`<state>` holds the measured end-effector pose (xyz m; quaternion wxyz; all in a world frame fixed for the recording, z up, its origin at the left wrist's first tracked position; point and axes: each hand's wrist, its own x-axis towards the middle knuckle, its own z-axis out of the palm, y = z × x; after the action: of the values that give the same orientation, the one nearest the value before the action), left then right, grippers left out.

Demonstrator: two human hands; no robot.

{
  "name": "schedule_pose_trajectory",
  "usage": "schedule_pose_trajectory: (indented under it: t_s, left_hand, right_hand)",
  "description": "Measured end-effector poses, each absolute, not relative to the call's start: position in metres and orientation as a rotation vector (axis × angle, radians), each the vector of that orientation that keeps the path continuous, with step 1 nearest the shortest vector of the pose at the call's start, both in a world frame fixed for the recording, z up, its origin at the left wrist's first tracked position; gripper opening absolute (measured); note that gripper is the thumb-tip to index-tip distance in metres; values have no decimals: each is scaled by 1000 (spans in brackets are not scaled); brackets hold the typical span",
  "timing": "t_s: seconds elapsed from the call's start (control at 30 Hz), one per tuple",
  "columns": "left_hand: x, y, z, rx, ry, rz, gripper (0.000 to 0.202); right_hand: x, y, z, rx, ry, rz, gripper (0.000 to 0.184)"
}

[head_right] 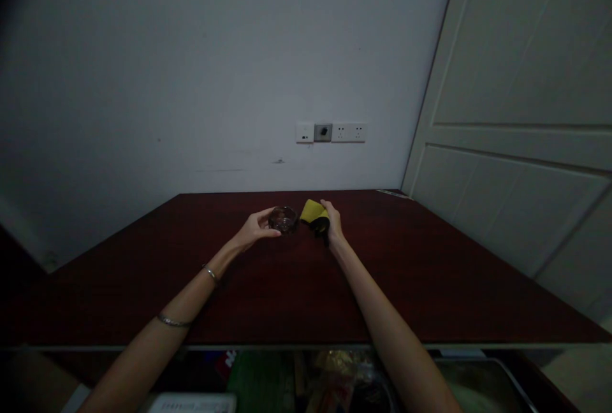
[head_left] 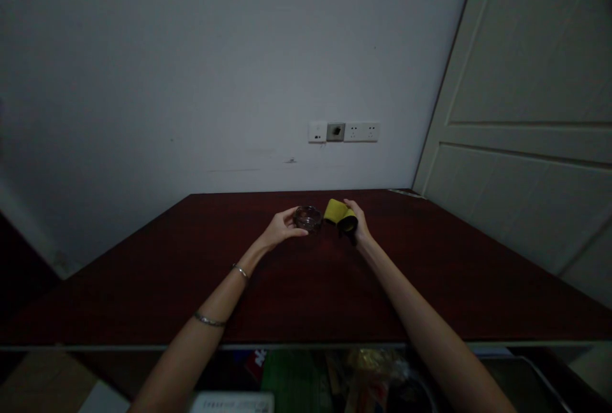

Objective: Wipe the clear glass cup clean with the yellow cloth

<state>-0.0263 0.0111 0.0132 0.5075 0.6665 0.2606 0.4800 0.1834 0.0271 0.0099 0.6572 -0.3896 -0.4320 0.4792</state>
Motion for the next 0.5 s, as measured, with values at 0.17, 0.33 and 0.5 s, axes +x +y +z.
schedule_pose_trajectory:
  t_s: [0.17, 0.33, 0.5]
  left_hand:
    - [-23, -3, 19, 1619, 509, 907, 67]
    - [-24, -7, 21, 1597, 440, 836, 62]
    - [-25, -1, 17, 1602, 467, 1006, 53]
  right_hand:
    - [187, 25, 29, -855, -1220, 750, 28]
    - [180, 3, 49, -736, -1814, 585, 26]
    - [176, -8, 51, -658, -1970, 479, 26]
